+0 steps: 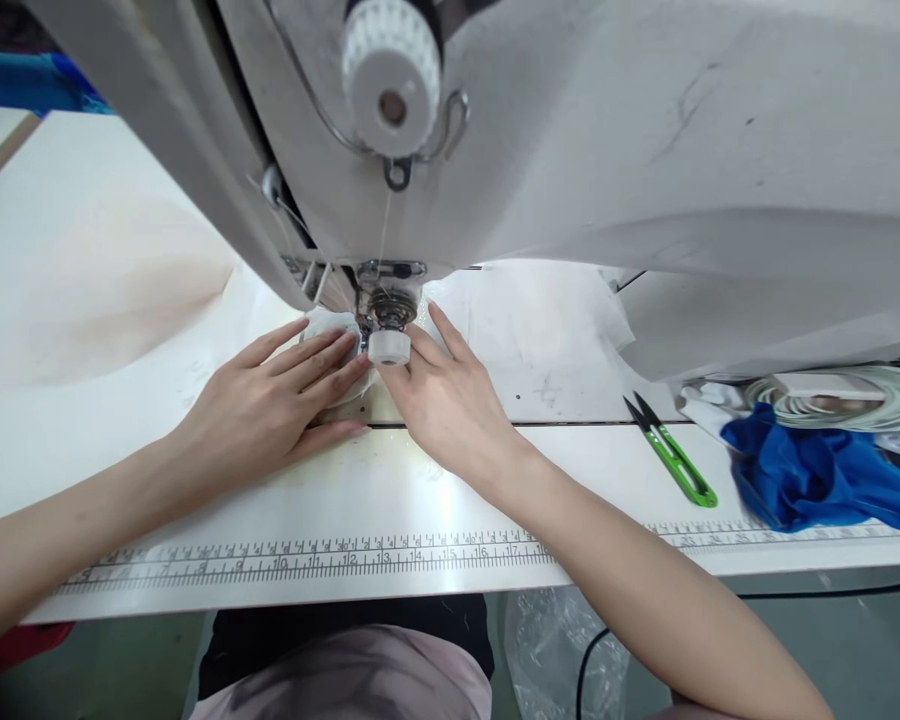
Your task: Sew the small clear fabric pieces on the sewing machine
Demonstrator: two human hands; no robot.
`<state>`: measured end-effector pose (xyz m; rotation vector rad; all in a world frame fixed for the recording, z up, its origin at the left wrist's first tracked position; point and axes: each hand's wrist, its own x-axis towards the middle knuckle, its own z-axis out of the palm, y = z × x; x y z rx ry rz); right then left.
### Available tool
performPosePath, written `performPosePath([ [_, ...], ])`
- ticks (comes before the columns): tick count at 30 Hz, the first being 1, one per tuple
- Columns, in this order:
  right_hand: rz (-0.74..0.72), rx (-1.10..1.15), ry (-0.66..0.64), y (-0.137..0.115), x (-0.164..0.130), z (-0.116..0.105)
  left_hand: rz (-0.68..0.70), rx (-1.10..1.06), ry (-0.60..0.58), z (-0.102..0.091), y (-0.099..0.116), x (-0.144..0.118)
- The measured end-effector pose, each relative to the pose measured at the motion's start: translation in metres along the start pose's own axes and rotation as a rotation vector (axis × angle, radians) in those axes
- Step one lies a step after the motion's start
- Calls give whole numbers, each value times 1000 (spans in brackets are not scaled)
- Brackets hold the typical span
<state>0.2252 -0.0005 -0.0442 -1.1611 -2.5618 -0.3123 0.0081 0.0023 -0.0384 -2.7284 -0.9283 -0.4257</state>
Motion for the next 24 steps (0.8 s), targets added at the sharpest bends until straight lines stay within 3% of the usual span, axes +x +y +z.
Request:
performPosePath([
  [13,-26,-70,-52,0,1,-2,-17,-31,43,5,0,-1],
  [24,-75,-12,157,-4,8,-3,26,-90,176,0,-7,-7],
])
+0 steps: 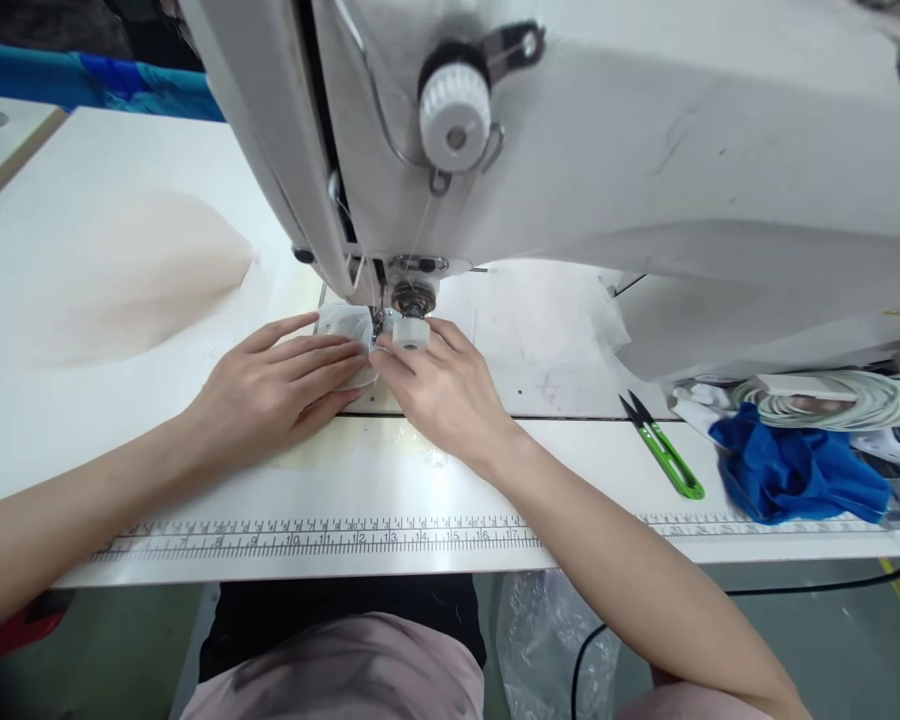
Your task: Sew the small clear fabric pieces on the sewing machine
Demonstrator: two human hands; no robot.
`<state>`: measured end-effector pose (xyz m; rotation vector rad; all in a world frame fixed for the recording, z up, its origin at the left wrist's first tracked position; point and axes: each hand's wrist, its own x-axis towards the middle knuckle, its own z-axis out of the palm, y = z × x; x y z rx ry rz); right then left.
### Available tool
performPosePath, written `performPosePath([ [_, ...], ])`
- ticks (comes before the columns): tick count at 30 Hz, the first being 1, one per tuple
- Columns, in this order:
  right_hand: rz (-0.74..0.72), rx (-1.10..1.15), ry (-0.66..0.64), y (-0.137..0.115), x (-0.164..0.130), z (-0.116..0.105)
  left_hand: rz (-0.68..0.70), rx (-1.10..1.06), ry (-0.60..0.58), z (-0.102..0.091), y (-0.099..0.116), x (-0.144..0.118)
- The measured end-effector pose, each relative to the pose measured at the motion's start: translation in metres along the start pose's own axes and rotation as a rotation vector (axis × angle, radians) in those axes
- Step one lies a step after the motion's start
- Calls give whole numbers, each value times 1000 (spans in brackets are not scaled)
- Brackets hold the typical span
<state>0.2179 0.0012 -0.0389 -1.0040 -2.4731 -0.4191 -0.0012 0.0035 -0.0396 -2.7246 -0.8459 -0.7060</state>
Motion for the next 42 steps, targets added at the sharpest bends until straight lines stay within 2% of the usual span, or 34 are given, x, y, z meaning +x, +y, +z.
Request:
performPosePath([
  [6,-6,50,18,1,-4,3,-54,-13,16,2,-1,1],
  [12,-60,124,-54,-1,-11,-7,45,32,-38,-3,5,-3],
  [19,-7,198,-87,-3,-12,-14,88,108,-78,-7,9,-3],
  [24,-5,189,-105,-2,-13,-14,109,165,-85,-7,10,-3],
  [42,3,153,-133,-3,-13,-13,58,109,-58,-3,9,-3],
])
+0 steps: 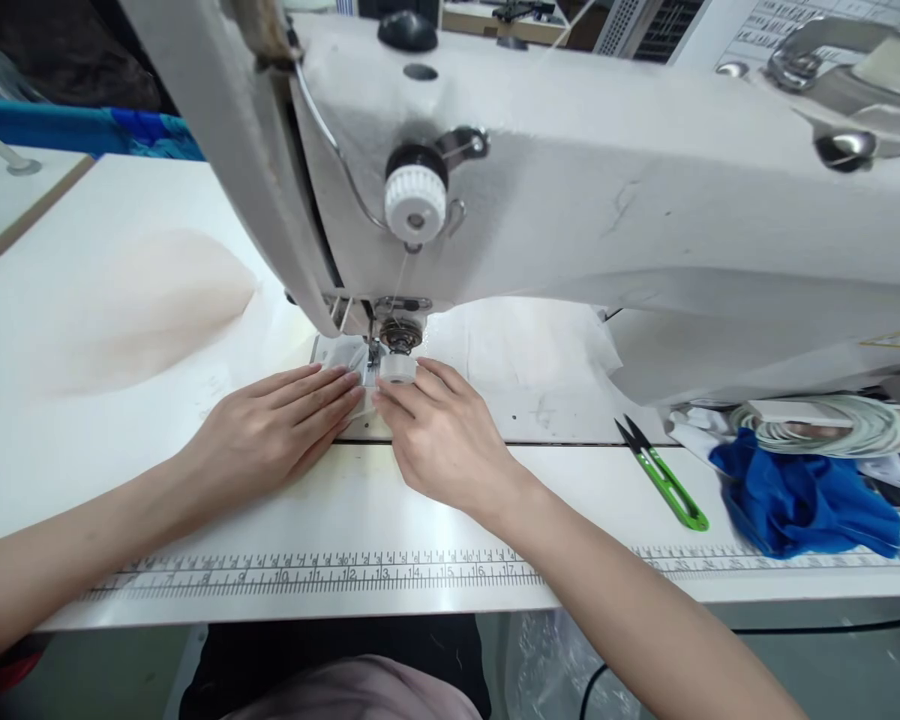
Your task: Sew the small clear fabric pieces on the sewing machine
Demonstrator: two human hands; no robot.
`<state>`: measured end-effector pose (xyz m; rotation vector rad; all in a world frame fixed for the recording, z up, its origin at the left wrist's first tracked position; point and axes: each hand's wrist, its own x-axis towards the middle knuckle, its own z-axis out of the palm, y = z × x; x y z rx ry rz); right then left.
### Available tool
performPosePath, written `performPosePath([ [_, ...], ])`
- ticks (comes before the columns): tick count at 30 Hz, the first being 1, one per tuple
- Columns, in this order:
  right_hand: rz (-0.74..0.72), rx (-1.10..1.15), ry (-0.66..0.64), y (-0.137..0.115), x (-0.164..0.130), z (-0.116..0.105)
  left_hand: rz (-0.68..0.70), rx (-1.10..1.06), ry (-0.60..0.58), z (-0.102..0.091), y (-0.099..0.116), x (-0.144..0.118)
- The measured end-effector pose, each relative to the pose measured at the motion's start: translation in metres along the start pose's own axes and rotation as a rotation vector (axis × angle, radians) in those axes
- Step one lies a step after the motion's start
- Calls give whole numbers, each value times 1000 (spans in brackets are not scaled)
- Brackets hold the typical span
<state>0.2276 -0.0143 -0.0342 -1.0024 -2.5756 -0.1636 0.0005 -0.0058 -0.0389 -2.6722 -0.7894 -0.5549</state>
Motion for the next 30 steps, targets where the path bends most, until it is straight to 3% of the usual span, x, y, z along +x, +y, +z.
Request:
performPosePath([
  [8,34,-42,5,2,3,5,-14,45,8,5,-4,5],
  [18,24,-8,53,2,0,5,-15,49,9,-5,8,1],
  [30,49,-133,23,4,8,11,-50,59,4,3,-2,4],
])
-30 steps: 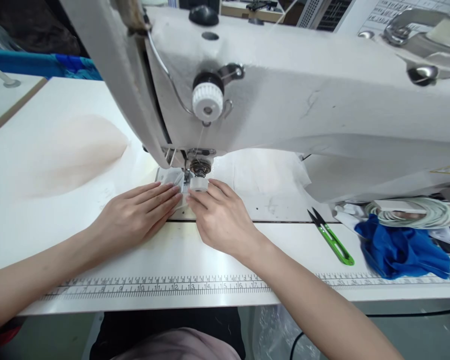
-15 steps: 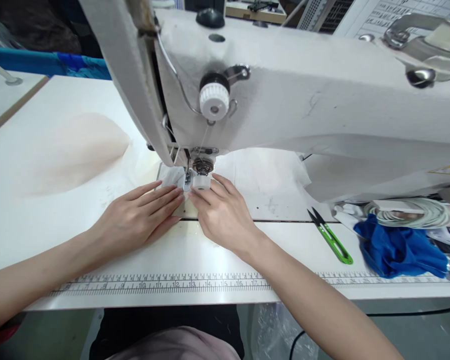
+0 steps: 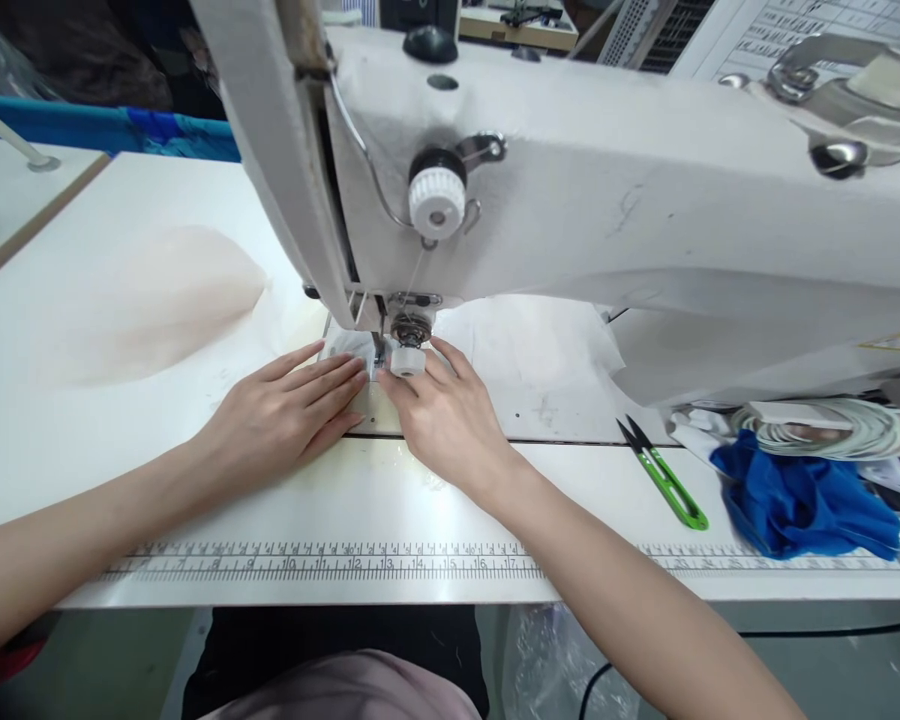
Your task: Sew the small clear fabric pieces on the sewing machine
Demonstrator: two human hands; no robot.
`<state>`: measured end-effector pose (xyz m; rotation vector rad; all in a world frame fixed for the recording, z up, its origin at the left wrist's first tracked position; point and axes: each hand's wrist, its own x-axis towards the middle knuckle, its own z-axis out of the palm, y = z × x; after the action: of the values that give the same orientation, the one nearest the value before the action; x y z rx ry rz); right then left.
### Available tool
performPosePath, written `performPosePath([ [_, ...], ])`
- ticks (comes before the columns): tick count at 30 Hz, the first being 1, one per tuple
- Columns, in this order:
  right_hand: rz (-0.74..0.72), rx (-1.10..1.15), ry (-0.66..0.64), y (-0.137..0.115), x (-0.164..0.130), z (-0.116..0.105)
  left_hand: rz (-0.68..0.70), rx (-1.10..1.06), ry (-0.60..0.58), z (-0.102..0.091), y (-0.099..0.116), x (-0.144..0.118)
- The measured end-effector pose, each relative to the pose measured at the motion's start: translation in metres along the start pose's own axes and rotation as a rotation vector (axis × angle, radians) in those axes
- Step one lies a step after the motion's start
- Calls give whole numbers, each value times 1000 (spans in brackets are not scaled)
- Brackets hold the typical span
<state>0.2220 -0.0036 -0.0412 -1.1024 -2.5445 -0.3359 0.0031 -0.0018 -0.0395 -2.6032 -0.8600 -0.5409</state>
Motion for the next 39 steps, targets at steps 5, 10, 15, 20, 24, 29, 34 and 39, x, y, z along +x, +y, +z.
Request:
performPosePath([
  [5,-2,-39,13,3,2,1,-37,-40,-26,6,-4,2],
  [10,1,-81,3,5,2,-2,-84,-90,-56,10,-9,5],
  [15,16,-64,5,7,2,-5,-141,-123,-39,12,-12,5],
  [20,52,7,27,9,0,-3,-278,-164,-81,18,-13,2],
  [24,145,123,52,10,-1,-3,-382,-230,-188,-2,-23,5],
  [29,258,862,-54,0,4,-16,-526,-842,-402,-63,-55,8],
  [34,437,1747,-483,-18,28,-23,-477,-1134,-495,-90,-77,5],
  [39,551,1853,-406,-36,53,-28,-538,-1149,-509,-91,-83,-4],
])
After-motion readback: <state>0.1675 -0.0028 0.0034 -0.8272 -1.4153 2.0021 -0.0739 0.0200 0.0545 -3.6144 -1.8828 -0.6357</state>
